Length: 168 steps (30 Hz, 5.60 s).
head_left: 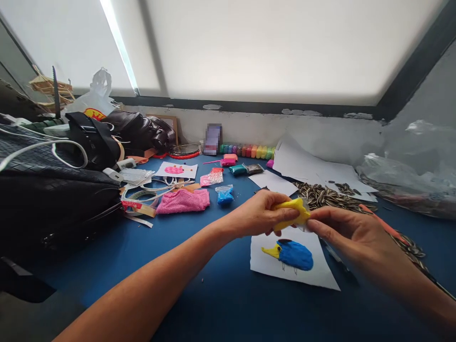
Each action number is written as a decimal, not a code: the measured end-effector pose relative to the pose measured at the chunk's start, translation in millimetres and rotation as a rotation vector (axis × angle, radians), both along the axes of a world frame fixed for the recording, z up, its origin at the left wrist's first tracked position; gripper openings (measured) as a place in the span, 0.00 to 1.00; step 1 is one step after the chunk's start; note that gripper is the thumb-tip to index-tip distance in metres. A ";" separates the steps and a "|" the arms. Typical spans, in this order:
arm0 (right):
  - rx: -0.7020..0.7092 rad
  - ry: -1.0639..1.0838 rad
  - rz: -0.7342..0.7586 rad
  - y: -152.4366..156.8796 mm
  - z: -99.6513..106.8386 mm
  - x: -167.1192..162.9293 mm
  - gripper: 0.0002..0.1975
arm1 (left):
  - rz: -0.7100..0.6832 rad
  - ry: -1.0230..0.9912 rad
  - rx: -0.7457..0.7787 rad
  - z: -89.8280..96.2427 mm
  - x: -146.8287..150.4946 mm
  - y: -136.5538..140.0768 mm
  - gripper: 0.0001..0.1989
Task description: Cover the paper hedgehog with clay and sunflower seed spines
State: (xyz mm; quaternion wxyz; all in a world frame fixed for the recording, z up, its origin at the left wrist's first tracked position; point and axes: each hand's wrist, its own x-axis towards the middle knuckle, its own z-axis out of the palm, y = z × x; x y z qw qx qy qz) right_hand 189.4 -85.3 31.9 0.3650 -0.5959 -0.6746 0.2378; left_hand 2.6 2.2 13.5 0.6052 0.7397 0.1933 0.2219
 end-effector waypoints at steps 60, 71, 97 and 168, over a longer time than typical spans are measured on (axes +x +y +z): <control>0.005 -0.006 -0.106 -6.7 -12.4 -2.8 0.20 | 0.133 0.127 0.001 -0.2 7.1 -9.5 0.07; -0.037 0.059 -0.056 0.0 -3.6 -3.0 0.21 | 0.131 0.156 0.113 1.1 5.0 -9.6 0.11; 0.058 0.063 -0.077 -4.2 -13.1 -1.6 0.15 | 0.086 0.082 -0.128 3.9 3.4 -5.6 0.09; 0.136 -0.049 -0.150 -5.3 -11.9 2.5 0.13 | 0.124 -0.106 -0.100 -3.2 10.2 -8.3 0.06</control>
